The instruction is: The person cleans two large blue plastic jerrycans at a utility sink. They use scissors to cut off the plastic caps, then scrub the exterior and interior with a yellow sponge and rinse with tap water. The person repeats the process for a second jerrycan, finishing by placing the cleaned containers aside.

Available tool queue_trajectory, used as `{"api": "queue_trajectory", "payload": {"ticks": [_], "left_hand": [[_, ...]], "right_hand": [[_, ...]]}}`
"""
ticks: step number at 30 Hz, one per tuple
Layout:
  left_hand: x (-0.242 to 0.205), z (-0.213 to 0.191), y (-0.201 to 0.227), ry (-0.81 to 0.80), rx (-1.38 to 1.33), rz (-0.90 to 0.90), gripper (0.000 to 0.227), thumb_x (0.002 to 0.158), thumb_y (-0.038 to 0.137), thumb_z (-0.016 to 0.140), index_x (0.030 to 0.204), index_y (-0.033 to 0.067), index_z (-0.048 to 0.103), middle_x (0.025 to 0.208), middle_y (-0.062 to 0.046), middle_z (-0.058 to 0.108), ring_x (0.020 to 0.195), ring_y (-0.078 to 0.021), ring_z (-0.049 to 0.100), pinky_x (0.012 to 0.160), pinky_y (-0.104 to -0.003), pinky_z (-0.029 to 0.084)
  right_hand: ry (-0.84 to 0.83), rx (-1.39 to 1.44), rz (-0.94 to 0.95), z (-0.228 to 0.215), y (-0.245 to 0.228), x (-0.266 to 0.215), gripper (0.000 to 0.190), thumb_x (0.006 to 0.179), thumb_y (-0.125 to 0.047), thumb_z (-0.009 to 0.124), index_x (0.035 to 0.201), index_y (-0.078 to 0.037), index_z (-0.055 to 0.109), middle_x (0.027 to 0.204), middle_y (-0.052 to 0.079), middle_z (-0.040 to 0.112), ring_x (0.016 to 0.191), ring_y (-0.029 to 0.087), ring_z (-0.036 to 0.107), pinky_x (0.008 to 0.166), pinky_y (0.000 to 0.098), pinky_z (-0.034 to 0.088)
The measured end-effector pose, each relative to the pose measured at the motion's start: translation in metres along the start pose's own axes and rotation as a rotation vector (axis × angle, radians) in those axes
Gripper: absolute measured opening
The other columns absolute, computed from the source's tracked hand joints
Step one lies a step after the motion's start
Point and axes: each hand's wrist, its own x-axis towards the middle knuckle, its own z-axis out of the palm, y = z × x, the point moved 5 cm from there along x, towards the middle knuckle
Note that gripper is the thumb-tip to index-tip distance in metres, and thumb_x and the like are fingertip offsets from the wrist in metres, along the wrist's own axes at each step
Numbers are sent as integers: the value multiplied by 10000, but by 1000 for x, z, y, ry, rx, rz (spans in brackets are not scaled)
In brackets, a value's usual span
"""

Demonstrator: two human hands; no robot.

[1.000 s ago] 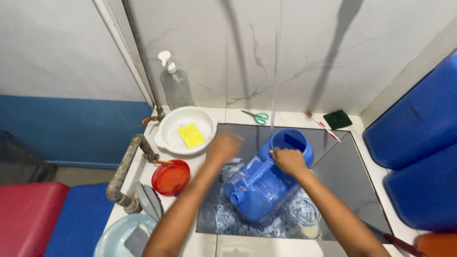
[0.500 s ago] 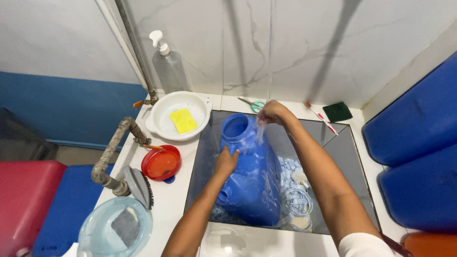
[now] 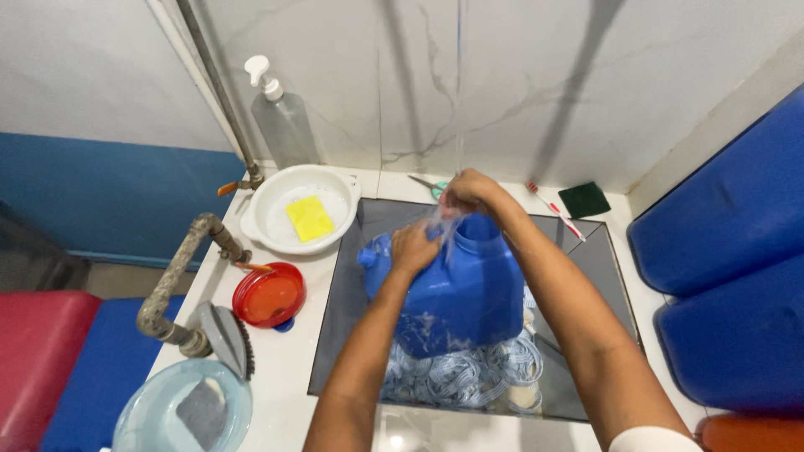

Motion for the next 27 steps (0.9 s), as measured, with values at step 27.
{"api": "queue_trajectory", "payload": {"ticks": [27], "left_hand": [[-73,-31,120,211,4,593,461,818,372,725,1057,-7,617,1103,-233,596,1149,-422,525,1123,-570,287]], "right_hand": [[-164,9,2,1,33,15,159,925,5,592,916,105,716,895,172,737,758,210,735,707,300,647]]}}
